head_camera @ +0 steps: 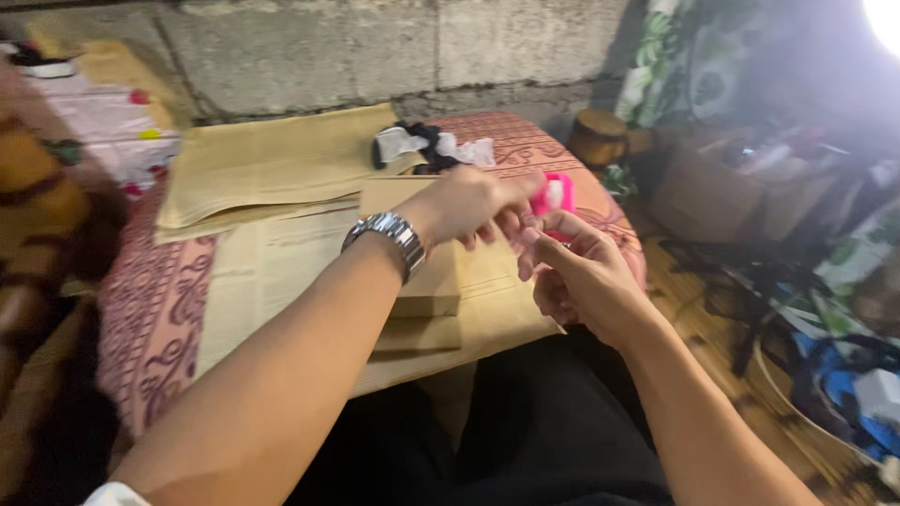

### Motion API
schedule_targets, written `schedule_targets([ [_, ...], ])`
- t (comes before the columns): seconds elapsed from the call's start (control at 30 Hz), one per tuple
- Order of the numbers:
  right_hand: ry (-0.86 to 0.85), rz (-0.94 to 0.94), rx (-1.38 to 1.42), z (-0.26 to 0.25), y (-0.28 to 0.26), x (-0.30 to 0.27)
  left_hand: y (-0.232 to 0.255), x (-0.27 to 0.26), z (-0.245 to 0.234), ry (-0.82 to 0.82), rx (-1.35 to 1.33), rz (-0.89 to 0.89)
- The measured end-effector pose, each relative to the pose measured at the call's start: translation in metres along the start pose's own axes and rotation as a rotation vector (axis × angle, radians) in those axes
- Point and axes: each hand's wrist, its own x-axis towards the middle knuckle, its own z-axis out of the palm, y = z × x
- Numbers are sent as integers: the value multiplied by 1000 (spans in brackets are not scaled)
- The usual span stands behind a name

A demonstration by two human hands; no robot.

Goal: The person places a smartphone into a small cardboard box, closes the lid, and secures it with clear tape from a pink dispenser. They then wrap the box in brown paper and tape the paper around the box to complete the package.

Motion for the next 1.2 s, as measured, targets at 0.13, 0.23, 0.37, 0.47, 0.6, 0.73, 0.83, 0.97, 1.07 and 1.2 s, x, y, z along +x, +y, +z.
schedule_targets([
  [0.13,-7,39,-68,21,-2,2,5,-32,-3,46,-43,7],
  [0.23,-24,57,-78,28,-7,3,-1,-35,-6,101,-66,76],
  [0.37,94,124,-109,31,-12,6,-8,-32,-8,255,-15,103],
  [0.47,178,177,-90,31,-15,10,-10,-33,-8,395,94,168],
  [0.6,168,220,-70,39,-20,16,-13,-48,-13,510,177,145],
  [0.73,95,228,-135,54,-24,22,-21,-70,-24,606,212,140],
  [0.83,102,287,-170,72,-20,30,-32,-86,-28,680,157,87],
  [0.97,136,61,-481,76,-10,22,-53,-110,-32,756,-7,1],
  [1.07,5,-393,-1009,71,3,4,-66,-127,-37,650,-139,-23],
  [1.2,-225,-687,-1150,69,14,-5,-71,-144,-38,545,-249,-163],
])
